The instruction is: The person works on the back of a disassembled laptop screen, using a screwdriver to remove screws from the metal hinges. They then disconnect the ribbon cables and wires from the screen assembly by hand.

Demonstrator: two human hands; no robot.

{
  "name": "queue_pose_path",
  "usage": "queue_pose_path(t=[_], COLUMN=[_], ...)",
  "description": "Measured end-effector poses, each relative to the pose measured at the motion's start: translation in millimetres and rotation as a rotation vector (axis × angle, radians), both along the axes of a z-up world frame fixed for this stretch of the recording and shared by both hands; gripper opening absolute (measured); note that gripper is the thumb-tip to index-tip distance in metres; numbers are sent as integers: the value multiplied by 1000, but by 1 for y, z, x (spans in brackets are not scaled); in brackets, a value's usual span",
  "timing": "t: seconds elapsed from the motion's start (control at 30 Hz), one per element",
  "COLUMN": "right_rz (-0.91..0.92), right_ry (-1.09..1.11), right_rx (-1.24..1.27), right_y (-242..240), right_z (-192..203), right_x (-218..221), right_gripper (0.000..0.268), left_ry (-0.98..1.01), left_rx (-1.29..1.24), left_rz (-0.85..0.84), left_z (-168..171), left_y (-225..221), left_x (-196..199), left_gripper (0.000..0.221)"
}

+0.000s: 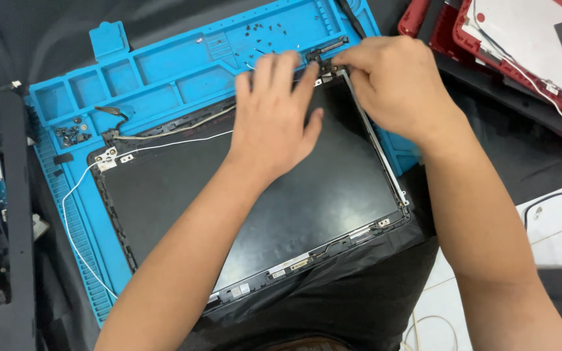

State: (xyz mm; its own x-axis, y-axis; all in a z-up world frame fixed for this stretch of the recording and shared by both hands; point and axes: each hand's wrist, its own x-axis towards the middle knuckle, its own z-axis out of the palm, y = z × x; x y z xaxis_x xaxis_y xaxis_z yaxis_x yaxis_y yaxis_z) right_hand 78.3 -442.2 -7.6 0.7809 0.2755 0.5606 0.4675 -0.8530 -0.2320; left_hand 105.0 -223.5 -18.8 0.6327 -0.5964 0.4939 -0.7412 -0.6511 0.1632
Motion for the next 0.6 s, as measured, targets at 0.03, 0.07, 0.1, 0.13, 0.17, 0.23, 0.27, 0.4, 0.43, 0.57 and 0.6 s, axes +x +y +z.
queue_pose_path(t=[0.03,0.07,0.1,0.13,0.17,0.23,0.27,0.4,0.43,0.57,0.6], right_rz=[0,17,35,36,39,41,23,-56,-52,-183,-152], right_ry=[-1,-48,-95,-95,-155,-214,-250,-318,-323,-134,-86], right_rx=[-1,44,89,89,113,135,139,182,187,186,151], right_y=[-3,-5,-8,-5,-3,-2,-3,-14,-14,-18,-19], right_z=[-1,-2,-2,3,9,16,17,18,25,41,46], right_x=[-1,-1,-1,-2,-3,-4,-4,-7,-7,-10,-10], right_gripper=[18,19,19,19,19,18,16,18,18,14,14], left_ry=[-1,-70,-140,-140,-104,-66,-39,46,41,-40,-36], left_rx=[-1,1,4,3,41,77,68,37,42,60,71], left_rz=[0,-93,-186,-184,-219,-256,-259,-250,-246,-248,-242], left_z=[-4,-8,-12,-14,-16,-18,-17,-10,-9,-9,-7], left_y=[-1,-1,-1,-1,-2,-3,-3,-5,-4,-5,-6], left_x=[1,2,4,4,4,4,4,3,4,3,3], left_gripper=[57,58,58,58,57,56,55,54,54,53,53])
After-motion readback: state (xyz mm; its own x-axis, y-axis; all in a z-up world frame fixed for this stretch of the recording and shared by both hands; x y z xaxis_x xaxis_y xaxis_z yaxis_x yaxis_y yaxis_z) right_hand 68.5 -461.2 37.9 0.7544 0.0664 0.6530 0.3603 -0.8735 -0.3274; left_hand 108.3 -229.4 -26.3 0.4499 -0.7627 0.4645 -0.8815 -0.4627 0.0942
